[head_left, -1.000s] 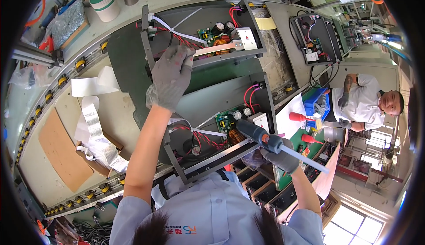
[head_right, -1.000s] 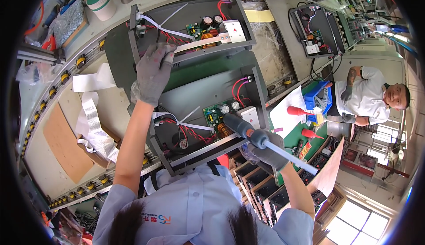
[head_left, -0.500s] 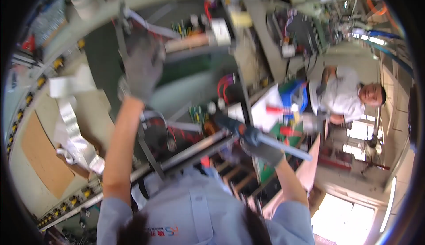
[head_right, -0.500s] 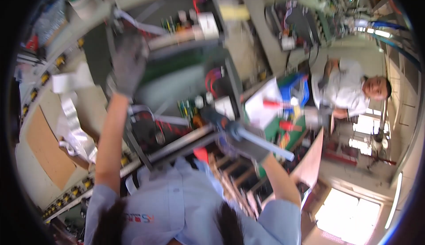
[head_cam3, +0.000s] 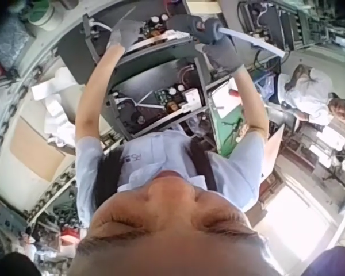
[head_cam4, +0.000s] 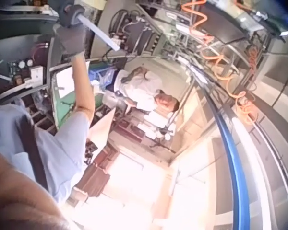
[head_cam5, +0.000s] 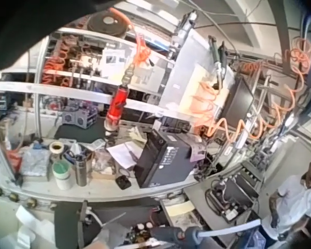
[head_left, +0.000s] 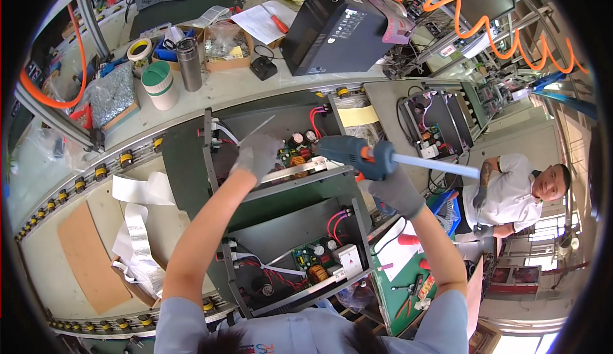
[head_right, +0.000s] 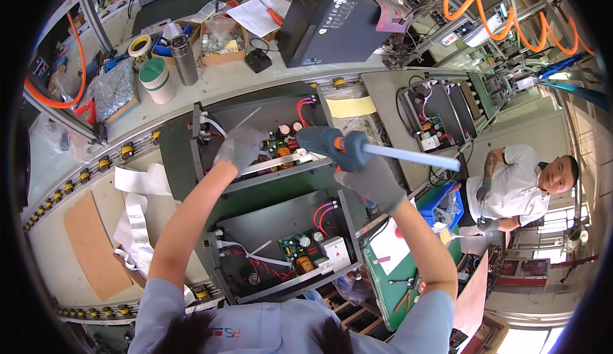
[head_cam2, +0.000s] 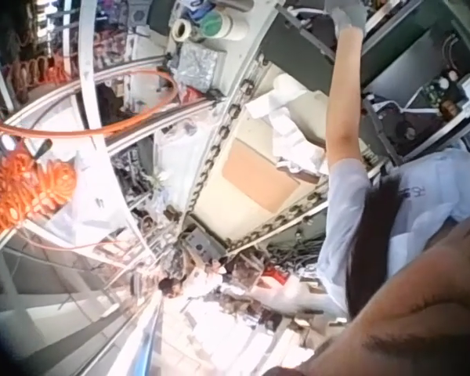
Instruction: Assembling and labeling solar inverter housing units on a production line.
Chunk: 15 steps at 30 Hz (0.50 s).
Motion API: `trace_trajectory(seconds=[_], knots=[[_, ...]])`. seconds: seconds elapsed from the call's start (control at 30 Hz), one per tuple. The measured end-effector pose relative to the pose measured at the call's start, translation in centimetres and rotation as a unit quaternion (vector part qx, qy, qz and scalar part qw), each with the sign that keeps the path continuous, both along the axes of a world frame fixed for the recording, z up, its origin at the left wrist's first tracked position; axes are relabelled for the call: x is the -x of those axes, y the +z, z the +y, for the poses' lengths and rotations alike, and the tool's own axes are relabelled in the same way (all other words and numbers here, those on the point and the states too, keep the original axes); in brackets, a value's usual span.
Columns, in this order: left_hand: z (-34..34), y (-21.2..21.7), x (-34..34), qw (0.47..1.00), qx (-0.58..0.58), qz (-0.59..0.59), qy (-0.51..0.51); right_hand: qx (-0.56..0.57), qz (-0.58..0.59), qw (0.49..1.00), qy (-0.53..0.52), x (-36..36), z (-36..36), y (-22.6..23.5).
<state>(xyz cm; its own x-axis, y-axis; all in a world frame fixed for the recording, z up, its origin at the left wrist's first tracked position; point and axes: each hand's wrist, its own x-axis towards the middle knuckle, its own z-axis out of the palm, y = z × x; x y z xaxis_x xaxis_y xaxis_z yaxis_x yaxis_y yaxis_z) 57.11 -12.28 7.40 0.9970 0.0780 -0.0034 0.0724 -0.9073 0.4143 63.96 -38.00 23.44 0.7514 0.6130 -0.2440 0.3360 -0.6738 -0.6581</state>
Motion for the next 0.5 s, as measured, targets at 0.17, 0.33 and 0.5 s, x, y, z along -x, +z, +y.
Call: trace_trajectory(seconds=[0.17, 0.33, 0.5], knots=[[-0.5, -1.8, -0.6, 0.999, 0.008, -0.048, -0.008, 0.109, 0.033, 0.992, 0.052, -3.7, 2.7, -3.6], [-0.7, -2.3, -1.4, 0.998, -0.053, 0.019, -0.041, 0.142, 0.027, 0.987, 0.064, -5.0, 3.7, -5.7], [-0.8, -1.9, -1.7, 0.996, -0.024, 0.017, -0.080, 0.168, 0.029, 0.983, 0.067, -5.6, 4.4, -5.7]])
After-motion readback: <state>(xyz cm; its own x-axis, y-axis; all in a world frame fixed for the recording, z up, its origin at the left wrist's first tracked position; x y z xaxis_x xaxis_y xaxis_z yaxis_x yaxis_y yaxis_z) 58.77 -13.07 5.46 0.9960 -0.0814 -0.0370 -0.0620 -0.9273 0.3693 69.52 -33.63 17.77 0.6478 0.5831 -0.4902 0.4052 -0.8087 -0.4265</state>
